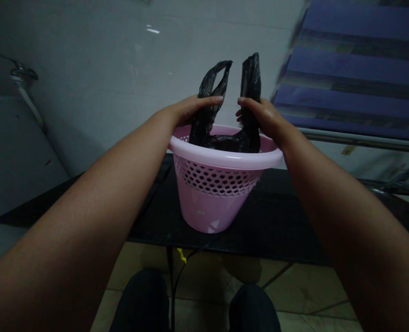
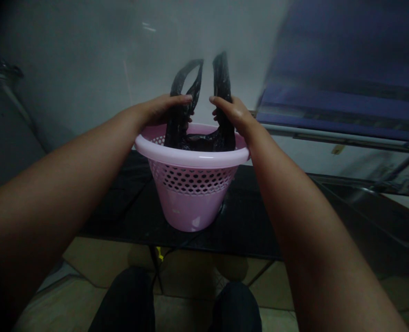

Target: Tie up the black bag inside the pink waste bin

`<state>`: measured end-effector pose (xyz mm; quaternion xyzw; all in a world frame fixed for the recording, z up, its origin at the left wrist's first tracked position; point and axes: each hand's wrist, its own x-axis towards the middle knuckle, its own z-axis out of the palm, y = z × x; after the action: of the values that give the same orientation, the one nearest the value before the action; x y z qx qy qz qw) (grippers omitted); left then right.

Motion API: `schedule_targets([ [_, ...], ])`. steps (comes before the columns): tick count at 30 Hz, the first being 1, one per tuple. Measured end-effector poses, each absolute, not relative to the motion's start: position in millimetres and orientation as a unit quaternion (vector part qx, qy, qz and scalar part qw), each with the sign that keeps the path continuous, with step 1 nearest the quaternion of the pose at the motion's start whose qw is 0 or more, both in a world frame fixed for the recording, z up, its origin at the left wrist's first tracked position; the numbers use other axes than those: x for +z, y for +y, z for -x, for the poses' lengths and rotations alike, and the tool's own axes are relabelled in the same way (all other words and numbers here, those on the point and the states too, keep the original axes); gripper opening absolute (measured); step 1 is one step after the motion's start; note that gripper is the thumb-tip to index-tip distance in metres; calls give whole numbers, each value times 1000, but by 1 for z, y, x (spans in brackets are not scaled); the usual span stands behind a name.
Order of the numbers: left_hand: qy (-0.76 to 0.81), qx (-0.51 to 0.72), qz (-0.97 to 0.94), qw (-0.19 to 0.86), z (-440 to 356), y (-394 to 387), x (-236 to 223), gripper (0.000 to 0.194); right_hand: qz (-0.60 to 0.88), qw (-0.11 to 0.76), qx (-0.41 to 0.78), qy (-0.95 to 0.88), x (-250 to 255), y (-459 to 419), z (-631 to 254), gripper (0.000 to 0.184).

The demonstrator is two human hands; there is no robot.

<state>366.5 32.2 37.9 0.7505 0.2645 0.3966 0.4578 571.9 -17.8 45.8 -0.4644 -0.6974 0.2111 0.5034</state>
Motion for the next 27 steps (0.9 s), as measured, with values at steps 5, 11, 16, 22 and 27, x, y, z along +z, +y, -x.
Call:
schedule_targets([
  [5,307,406,-749,424,-368,22,42,39,473,511,191,-692,47,-17,-572,29],
  [11,346,435,-748,363,-368,25,43,40,479,511,184,-690,45,-6,-575,20],
  [16,371,431,-748,343,-367,30,42,39,472,507,188,-696,45,-5,-575,15],
  [22,370,407,-743,381,-369,25,42,41,485,507,187,-688,45,-7,-573,16],
  [27,374,401,-739,392,-370,26,43,41,501,503,174,-682,44,-1,-576,17],
])
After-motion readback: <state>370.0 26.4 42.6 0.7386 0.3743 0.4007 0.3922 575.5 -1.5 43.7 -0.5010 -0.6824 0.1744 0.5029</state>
